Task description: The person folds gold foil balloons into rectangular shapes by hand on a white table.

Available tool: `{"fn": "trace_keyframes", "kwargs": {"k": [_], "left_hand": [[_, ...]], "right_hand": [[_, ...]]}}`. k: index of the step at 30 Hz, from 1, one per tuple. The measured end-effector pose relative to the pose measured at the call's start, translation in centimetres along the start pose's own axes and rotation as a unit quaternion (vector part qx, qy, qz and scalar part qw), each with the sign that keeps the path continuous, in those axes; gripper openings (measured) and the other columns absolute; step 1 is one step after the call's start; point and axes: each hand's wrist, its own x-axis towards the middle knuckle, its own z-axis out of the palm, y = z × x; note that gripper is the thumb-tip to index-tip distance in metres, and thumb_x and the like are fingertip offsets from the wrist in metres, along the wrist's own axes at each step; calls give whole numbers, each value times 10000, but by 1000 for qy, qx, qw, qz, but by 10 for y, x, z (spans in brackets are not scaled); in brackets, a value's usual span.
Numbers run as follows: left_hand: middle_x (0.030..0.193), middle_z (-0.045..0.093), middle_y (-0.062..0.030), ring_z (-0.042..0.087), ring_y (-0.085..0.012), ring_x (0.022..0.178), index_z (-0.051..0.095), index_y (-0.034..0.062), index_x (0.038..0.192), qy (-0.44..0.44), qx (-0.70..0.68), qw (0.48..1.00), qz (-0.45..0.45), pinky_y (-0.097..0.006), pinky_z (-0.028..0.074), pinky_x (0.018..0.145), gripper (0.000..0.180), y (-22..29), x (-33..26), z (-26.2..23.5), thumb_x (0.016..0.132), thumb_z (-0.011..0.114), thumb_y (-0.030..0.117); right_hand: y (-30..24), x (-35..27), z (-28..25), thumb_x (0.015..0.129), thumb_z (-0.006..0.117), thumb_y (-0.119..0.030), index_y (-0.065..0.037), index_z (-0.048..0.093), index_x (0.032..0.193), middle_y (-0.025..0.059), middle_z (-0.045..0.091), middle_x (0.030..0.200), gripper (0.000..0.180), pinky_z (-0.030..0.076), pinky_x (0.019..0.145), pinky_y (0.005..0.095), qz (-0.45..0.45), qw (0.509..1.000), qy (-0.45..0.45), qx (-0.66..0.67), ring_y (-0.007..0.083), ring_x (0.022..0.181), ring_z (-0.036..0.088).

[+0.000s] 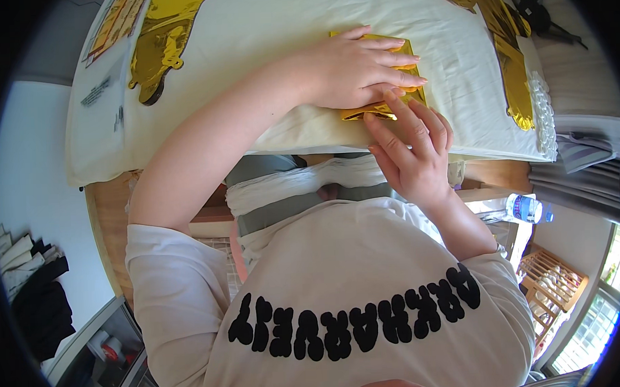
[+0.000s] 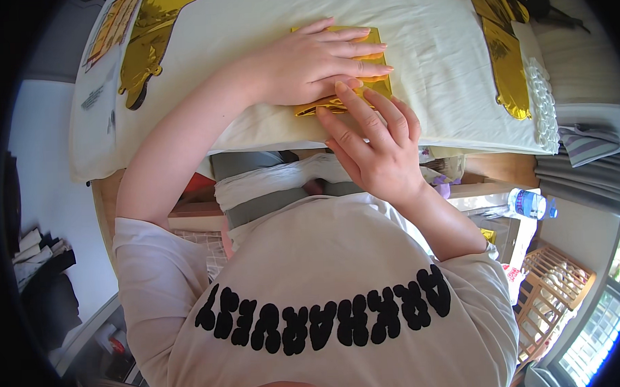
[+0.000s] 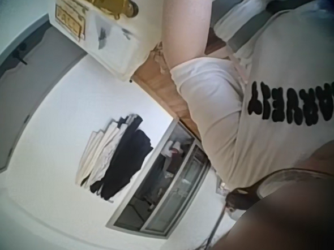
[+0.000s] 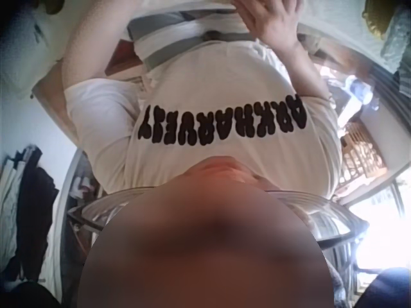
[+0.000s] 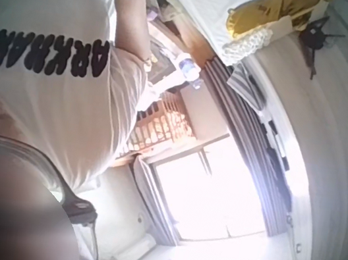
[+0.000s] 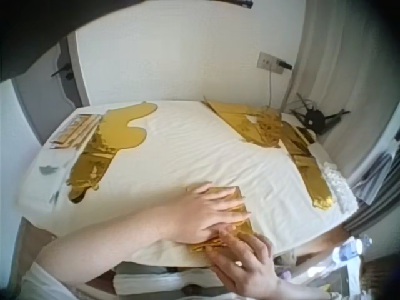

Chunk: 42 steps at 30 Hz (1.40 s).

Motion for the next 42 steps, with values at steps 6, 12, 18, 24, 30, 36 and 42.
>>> {"fn": "trace_keyframes", "kwargs": {"k": [6,12,18,24,30,36,42], "left_hand": [[1643,462,35,385,-282,1540,549,387,1525,-2,-14,1000,-4,-584,253,1279,512,-1,-2,-1,1042,566,216],[1642,465,28,399,-289,1530,570,379,1511,-4,-35,999,-10,-574,255,1278,575,0,0,-3,1012,554,94],[1646,459,17,397,-286,1530,587,386,1496,-6,-30,1000,-9,-563,259,1276,539,-1,0,-2,1023,557,131],[1654,446,23,380,-273,1542,556,399,1517,0,-6,1000,-6,-549,239,1288,506,2,-2,-1,1040,582,231],[1677,407,27,337,-260,1565,489,380,1565,-17,26,1000,-1,-555,206,1295,494,2,-1,-1,1072,532,363],[1682,398,29,321,-256,1573,488,378,1565,-23,30,999,-7,-559,201,1295,497,4,-2,-4,1072,514,440],[1689,382,35,315,-253,1575,461,389,1579,-28,47,999,-3,-558,200,1297,534,4,-1,-3,1060,505,508]], "right_hand": [[-1,0,0,874,788,-289,-231,764,1278,44,573,1526,409,371,1125,428,12,1000,-11,-17,275,1323,511],[-5,4,-2,920,761,-341,-187,748,1311,82,559,1540,421,339,1159,440,21,999,-33,-18,304,1362,485],[-13,5,0,949,712,-465,-152,726,1249,101,515,1575,433,288,1182,493,38,996,-62,-44,326,1410,439],[-19,8,4,939,653,-585,-171,698,1052,93,510,1565,431,261,1167,532,52,991,-70,-100,269,1389,465],[-31,-8,8,998,514,-688,-93,672,1240,124,440,1486,661,206,1160,563,47,990,-75,-113,316,1349,378],[-45,-5,7,1014,473,-698,-66,646,1304,105,440,1399,717,232,1128,561,99,987,-100,-78,312,1263,373],[-32,-6,1,985,604,-596,-84,672,1304,71,527,1322,607,261,1110,529,108,991,-78,-8,287,1188,456]]}}
